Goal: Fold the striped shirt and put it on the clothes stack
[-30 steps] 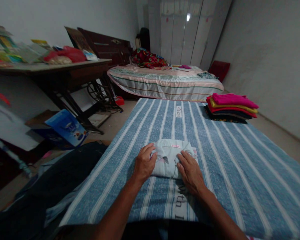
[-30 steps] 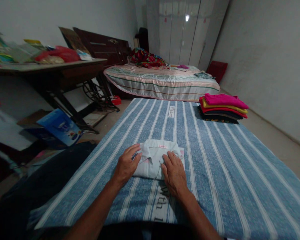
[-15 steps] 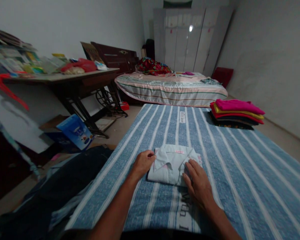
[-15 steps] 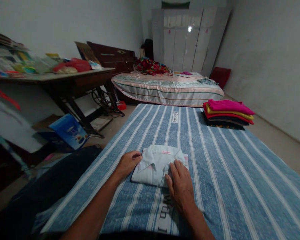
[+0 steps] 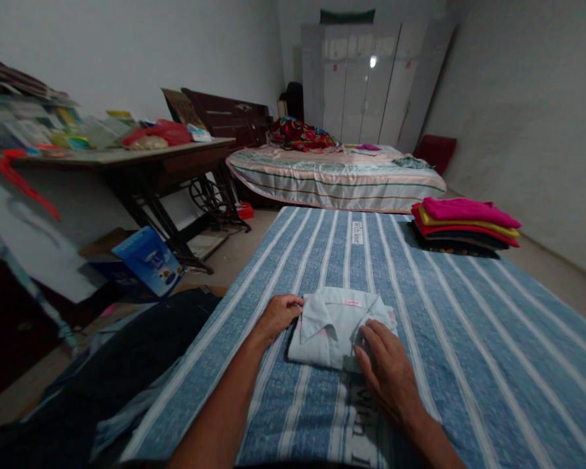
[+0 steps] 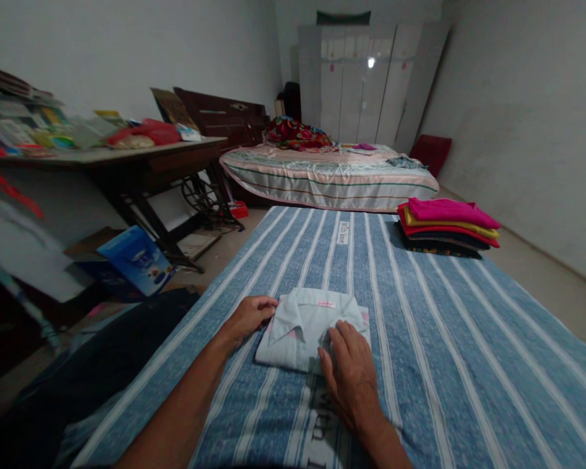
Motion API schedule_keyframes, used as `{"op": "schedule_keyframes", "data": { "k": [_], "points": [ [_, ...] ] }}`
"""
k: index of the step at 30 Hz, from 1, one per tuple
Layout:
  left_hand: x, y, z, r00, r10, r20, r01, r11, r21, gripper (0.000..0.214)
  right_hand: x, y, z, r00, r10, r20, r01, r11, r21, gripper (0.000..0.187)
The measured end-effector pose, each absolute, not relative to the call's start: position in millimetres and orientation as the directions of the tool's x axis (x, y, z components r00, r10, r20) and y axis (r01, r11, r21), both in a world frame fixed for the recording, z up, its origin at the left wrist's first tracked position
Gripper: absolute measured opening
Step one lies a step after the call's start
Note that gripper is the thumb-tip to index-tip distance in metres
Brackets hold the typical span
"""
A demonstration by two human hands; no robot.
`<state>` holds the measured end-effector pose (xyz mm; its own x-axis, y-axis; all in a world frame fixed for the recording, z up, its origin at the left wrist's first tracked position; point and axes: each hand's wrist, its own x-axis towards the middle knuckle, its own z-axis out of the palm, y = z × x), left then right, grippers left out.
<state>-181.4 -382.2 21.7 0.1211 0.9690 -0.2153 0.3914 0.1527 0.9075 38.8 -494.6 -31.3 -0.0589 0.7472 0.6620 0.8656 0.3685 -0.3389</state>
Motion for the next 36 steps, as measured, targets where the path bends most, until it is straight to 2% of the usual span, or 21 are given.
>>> {"op": "schedule_keyframes", "data": {
  "k": [3, 6, 11, 14, 17, 19, 21, 23, 27, 36],
  "points": [
    [-183.0, -380.5, 19.2, 0.155, 0.964, -0.218, 0.377, 0.146, 0.915, 0.028, 27.5, -481.7, -14.8, -0.083, 0.714, 0.695, 0.831, 0.435, -0.347, 0.023],
    [-186.9, -378.1, 15.0, 0.213, 0.955, -0.208, 0.361, 0.121, 0.925, 0.031, 11.6, -459.9, 4.4, -0.113, 0.762, 0.638, 0.801, 0.450, -0.395, 0.023],
    [-189.7, -377.4, 10.4, 0.265, 0.939, -0.217, 0.299, 0.134, 0.945, 0.029, -12.5, -409.4, 28.3, -0.029, 0.962, 0.273, 0.862, 0.162, -0.481, 0.026],
    [-188.1, -377.7, 5.7, 0.256, 0.945, -0.203, 0.249, 0.138, 0.959, 0.024, -18.7, -382.7, 27.2, -0.035, 0.996, 0.079, 0.842, 0.072, -0.534, 0.034],
    [-187.2, -375.7, -1.7, 0.242, 0.958, -0.155, 0.217, 0.102, 0.971, 0.015, -18.7, -368.0, 14.3, -0.045, 0.999, -0.020, 0.777, 0.022, -0.629, 0.030],
    [-187.3, -373.7, -6.0, 0.242, 0.961, -0.135, 0.188, 0.090, 0.978, 0.014, -16.8, -365.3, 4.2, -0.053, 0.997, -0.050, 0.657, -0.003, -0.753, 0.024],
    [-187.9, -372.3, -8.0, 0.255, 0.957, -0.138, 0.156, 0.100, 0.983, 0.018, -14.6, -367.1, -1.9, -0.059, 0.993, -0.098, 0.443, -0.062, -0.895, 0.024],
    [-189.0, -371.8, -7.6, 0.275, 0.950, -0.148, 0.135, 0.114, 0.984, 0.026, -12.7, -372.0, -1.6, -0.077, 0.983, -0.166, 0.210, -0.147, -0.966, 0.031],
    [-191.4, -372.5, -3.1, 0.303, 0.941, -0.153, 0.123, 0.120, 0.985, 0.030, -9.3, -383.0, 9.7, -0.126, 0.961, -0.247, -0.029, -0.253, -0.967, 0.037],
    [-189.6, -376.2, 7.9, 0.388, 0.892, -0.232, 0.174, 0.176, 0.969, 0.033, -0.1, -389.9, 8.3, -0.197, 0.952, -0.234, -0.203, -0.273, -0.940, 0.030]
  ]
}}
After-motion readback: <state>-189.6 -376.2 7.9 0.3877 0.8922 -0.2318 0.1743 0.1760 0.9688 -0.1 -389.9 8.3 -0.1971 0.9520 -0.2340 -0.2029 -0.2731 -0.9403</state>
